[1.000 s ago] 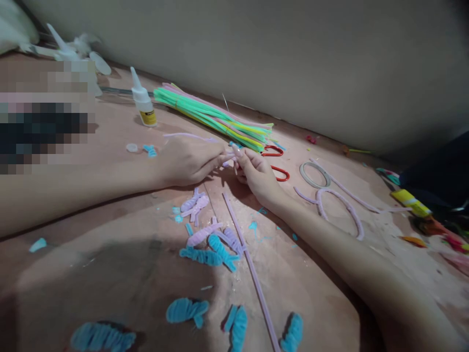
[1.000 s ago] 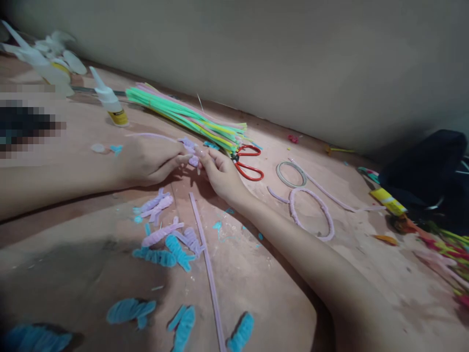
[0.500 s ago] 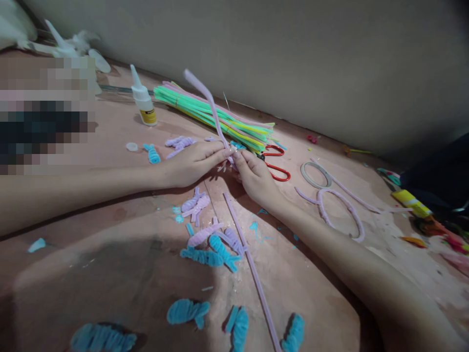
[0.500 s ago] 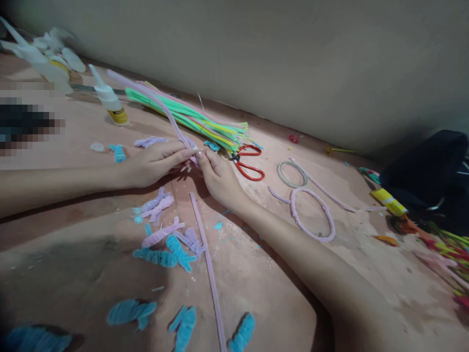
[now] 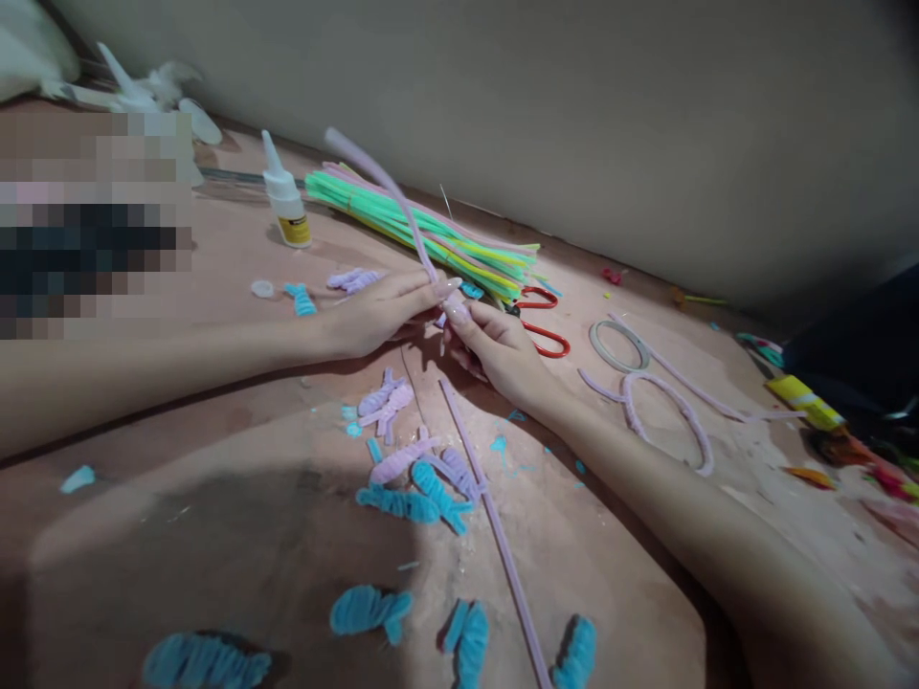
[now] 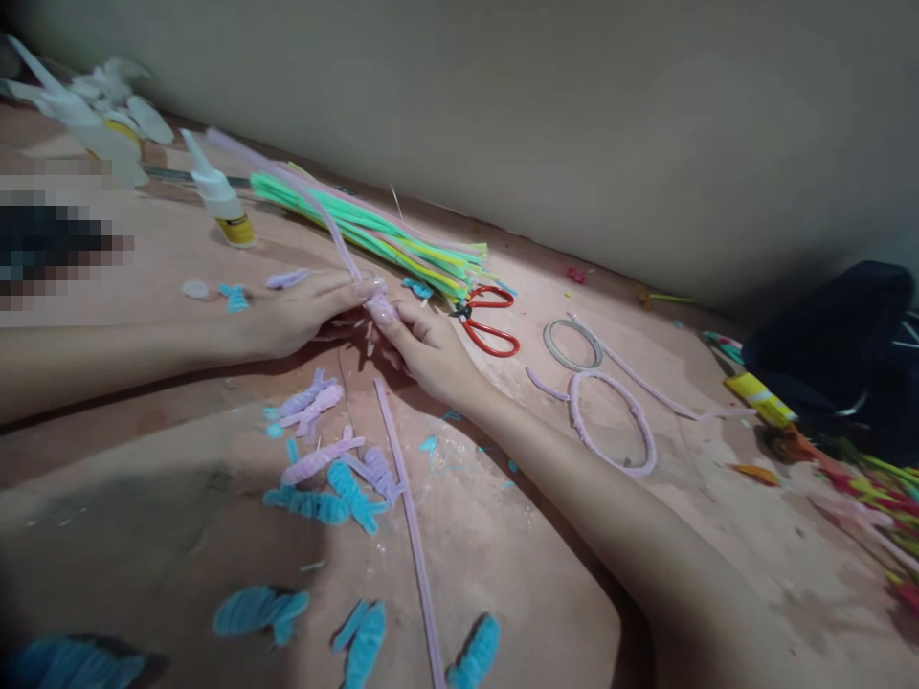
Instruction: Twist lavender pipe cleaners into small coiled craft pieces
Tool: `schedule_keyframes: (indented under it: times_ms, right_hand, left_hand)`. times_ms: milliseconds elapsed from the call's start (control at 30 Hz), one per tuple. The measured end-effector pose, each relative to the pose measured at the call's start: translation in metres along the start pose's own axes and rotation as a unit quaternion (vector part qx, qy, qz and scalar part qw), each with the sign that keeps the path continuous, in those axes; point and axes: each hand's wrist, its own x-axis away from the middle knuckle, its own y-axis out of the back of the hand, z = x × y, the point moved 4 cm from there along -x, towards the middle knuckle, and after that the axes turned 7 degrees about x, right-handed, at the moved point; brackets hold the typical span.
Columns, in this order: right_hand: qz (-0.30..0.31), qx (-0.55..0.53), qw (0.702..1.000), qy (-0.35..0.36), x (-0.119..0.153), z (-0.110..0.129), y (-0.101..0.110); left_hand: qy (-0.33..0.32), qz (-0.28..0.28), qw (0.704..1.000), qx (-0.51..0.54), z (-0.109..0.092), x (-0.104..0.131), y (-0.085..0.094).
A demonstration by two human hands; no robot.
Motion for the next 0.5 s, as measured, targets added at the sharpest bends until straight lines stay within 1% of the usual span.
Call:
schedule_keyframes:
  times_ms: [100, 167, 267, 367, 500]
  right_hand:
    - [0.008, 0.001, 1.0, -0.001, 0.0015, 0.0016, -0.0025]
    - [0.004, 0.005, 1.0, 0.0, 0.0022, 0.0027, -0.0034]
    - [-0.035, 0.023, 0.999, 0.009, 0.0023, 0.0037, -0.0013]
    - [-0.075, 0.016, 0.997, 0.021, 0.0015, 0.0039, 0.0022]
    - [-0.104, 0.008, 0.994, 0.015, 0.0022, 0.0034, 0.0052]
  left_hand:
    - [0.005, 0.033, 0.999, 0.025, -0.0021, -0.0004, -0.0031]
    - [-0.001, 0.034, 0.999, 0.034, -0.0033, -0.0006, -0.0026]
    - [-0.005, 0.018, 1.0, 0.018, -0.003, -0.0007, -0.0007]
    - [-0.006, -0.002, 1.0, 0.021, -0.0023, -0.0004, -0.0004]
    - [-0.001, -0.034, 0.999, 0.014, -0.0031, 0.0009, -0.0024]
